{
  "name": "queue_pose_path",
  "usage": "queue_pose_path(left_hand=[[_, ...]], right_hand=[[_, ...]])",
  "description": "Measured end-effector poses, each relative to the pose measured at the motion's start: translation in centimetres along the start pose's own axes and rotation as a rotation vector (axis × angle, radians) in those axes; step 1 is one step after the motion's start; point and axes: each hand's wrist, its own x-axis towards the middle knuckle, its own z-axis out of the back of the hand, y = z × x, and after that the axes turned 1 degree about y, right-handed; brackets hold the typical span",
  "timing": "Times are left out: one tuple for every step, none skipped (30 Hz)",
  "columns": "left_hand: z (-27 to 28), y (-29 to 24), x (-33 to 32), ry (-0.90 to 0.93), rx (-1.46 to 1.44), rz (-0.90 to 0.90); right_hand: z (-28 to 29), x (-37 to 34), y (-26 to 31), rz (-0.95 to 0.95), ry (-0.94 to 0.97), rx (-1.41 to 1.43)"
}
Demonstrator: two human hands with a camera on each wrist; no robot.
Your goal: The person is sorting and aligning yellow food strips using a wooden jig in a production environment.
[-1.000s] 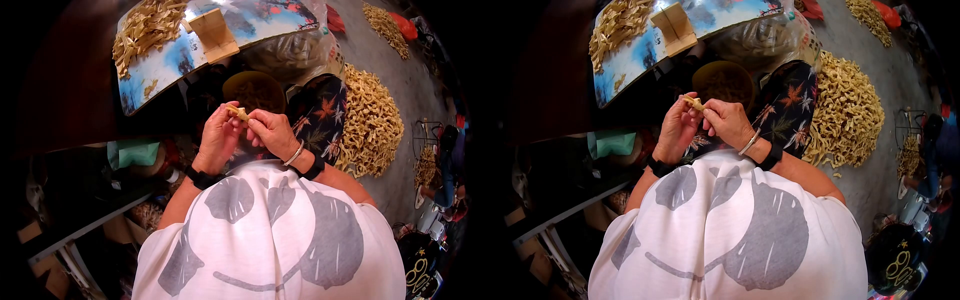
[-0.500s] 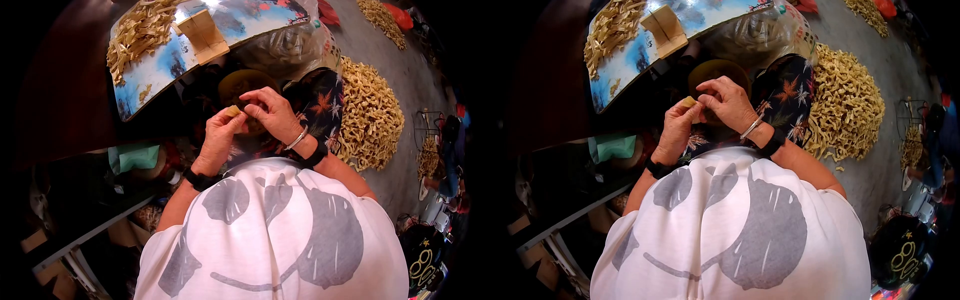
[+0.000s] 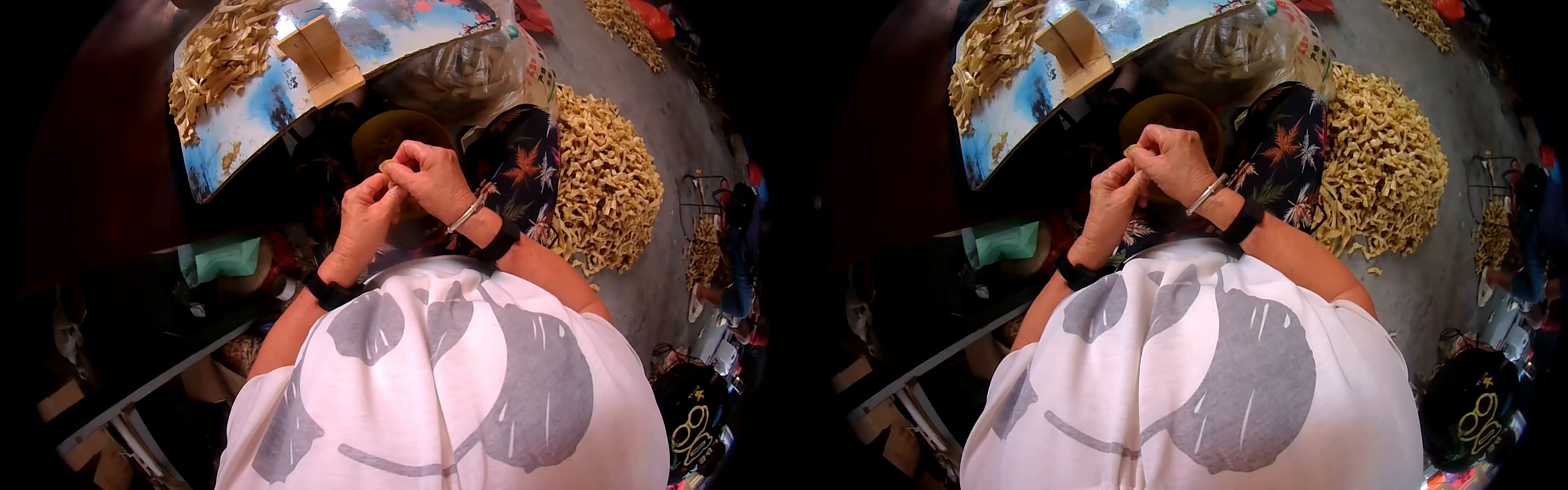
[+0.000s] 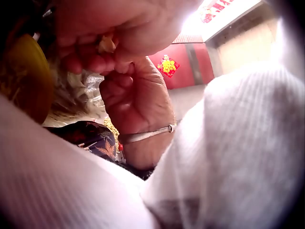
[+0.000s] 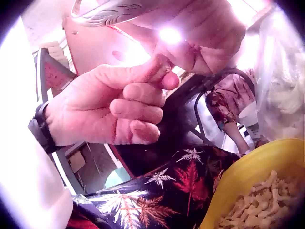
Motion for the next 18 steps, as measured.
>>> queue_pose_path(left_hand=[[0.1, -0.1, 0.0, 0.018, -0.017, 0.027], [0.2, -0.2, 0.0, 0.037, -0.033, 0.052], [0.2, -0.4, -0.1, 0.034, -0.143, 0.086], [0.1, -0.6, -0.3, 0.032, -0.253, 0.121], [0.1, -0.7, -0.5, 0.027, -0.365, 0.157], [0.2, -0.6, -0.5, 0.028, -0.364, 0.164], [0.5, -0.4, -0.5, 0.028, -0.363, 0.171], [0.7, -0.2, -0.4, 0.028, -0.361, 0.177], [0.8, 0.0, -0.4, 0.031, -0.315, 0.175], [0.8, 0.2, -0.3, 0.036, -0.267, 0.174], [0.8, 0.3, -0.2, 0.046, -0.219, 0.173], [0.8, 0.3, -0.2, 0.039, -0.224, 0.185], [0.8, 0.4, -0.2, 0.036, -0.229, 0.199], [0.8, 0.5, -0.1, 0.044, -0.232, 0.212], [0.9, 0.7, 0.1, 0.032, -0.270, 0.225], [1.1, 1.2, 0.3, 0.038, -0.313, 0.241], [1.0, 1.4, 0.6, 0.049, -0.356, 0.263], [0.9, 1.4, 1.0, 0.032, -0.348, 0.256]], right_hand=[[0.1, 0.2, -0.4, -0.033, -0.004, 0.058], [0.2, 0.5, -0.8, -0.065, -0.010, 0.115], [0.3, 0.8, -1.6, -0.097, -0.015, 0.172], [0.5, 1.3, -2.7, -0.194, 0.051, 0.245], [0.7, 1.1, -3.4, -0.263, 0.096, 0.307], [1.1, 0.9, -3.3, -0.332, 0.143, 0.369], [1.2, 0.8, -3.2, -0.400, 0.190, 0.431], [0.7, 0.3, -3.6, -0.389, 0.220, 0.423], [0.2, -0.1, -3.7, -0.286, 0.211, 0.384], [-0.3, -0.5, -3.7, -0.184, 0.198, 0.346], [-0.6, -0.8, -3.6, -0.083, 0.182, 0.306], [-0.4, -0.8, -3.0, -0.140, 0.181, 0.275], [-0.6, -0.8, -3.0, -0.127, 0.179, 0.256], [-0.8, -0.8, -3.0, -0.119, 0.168, 0.234], [-0.5, -0.7, -3.0, -0.118, 0.138, 0.198], [0.1, -0.7, -2.9, -0.114, 0.155, 0.159], [0.7, -0.6, -2.8, -0.116, 0.168, 0.118], [1.6, -0.6, -2.4, -0.059, 0.097, 0.157]])
